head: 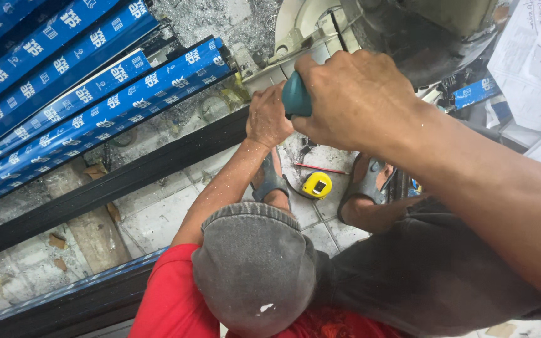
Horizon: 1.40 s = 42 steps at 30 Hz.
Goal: The person uses a miter saw to cut a black metal profile into smaller pieces. After cutting, they use a handheld power tool to smooth the edges of the cut metal pieces.
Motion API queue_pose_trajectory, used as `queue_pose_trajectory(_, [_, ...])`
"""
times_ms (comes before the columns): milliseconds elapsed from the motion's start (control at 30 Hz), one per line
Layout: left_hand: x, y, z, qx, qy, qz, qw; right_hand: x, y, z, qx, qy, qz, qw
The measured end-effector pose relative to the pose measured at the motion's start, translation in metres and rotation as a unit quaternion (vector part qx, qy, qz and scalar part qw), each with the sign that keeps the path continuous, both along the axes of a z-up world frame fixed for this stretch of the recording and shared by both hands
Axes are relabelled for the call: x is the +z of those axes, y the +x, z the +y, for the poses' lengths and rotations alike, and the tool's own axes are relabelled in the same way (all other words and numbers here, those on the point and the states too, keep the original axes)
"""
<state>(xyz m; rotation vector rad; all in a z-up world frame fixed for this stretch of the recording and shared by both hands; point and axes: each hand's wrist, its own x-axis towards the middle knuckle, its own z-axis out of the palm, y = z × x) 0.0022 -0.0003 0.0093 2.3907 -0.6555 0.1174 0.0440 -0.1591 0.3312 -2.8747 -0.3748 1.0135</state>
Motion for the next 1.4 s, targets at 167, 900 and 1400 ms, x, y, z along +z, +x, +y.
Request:
queue_pose_trajectory(167, [0.003,-0.002,0.0,-0.008,0.007,0.021,1.0,-0.001,0.0,0.002,-0.027,-0.002,0.02,0.999])
queue_pose_trajectory(900, [-0.003,0.0,0.001,-0.015,0.024,0.011,1.0,-0.003,-0.003,0.001,-0.044,0.02,0.01,0.999])
queue_pose_trajectory(1400, [0.002,0.0,0.001,-0.016,0.01,-0.035,0.999,-0.01,-0.006,-0.002,-0.03,0.031,-0.011,0.999])
